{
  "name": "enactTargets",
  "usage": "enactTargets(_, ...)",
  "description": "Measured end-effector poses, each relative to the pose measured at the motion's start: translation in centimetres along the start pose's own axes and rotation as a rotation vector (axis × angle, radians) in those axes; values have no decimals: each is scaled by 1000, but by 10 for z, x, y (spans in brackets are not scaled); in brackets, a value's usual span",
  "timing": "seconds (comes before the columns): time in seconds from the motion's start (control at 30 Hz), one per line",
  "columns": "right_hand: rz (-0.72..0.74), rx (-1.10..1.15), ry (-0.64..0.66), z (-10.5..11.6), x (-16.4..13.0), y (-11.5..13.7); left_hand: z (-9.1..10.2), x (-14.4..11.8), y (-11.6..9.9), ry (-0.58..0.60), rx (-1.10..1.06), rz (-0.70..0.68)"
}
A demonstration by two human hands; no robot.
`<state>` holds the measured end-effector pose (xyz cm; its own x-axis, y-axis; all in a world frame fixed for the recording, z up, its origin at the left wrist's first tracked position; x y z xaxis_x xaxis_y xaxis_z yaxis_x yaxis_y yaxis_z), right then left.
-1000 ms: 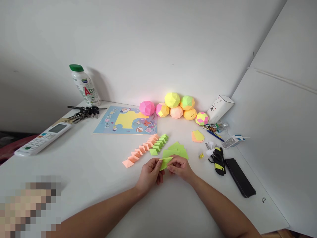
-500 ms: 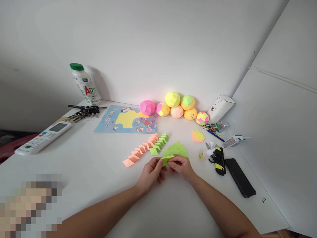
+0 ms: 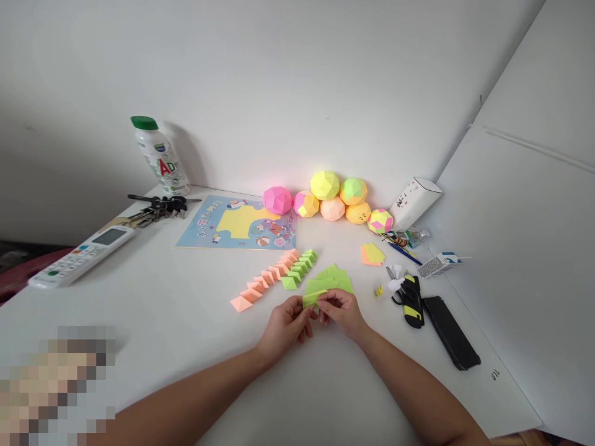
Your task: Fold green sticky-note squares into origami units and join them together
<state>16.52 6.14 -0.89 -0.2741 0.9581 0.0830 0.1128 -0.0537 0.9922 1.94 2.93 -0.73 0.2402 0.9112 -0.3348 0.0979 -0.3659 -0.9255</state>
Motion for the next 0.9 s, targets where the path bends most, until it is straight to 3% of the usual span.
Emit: enactTargets(0.9,16,2,36,0,-1,-1,0,-1,-2,-45,-8,21)
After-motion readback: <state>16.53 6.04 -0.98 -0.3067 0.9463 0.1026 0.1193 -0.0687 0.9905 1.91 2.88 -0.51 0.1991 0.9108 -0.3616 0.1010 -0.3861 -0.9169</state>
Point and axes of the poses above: each hand's wrist, its own x-axis towards the middle knuckle, its own z-axis out of the back of the hand, y = z × x, the point moved 3 cm from there along x, towards the middle knuckle, and after that the axes turned 7 degrees about z, right-handed, at the moved point
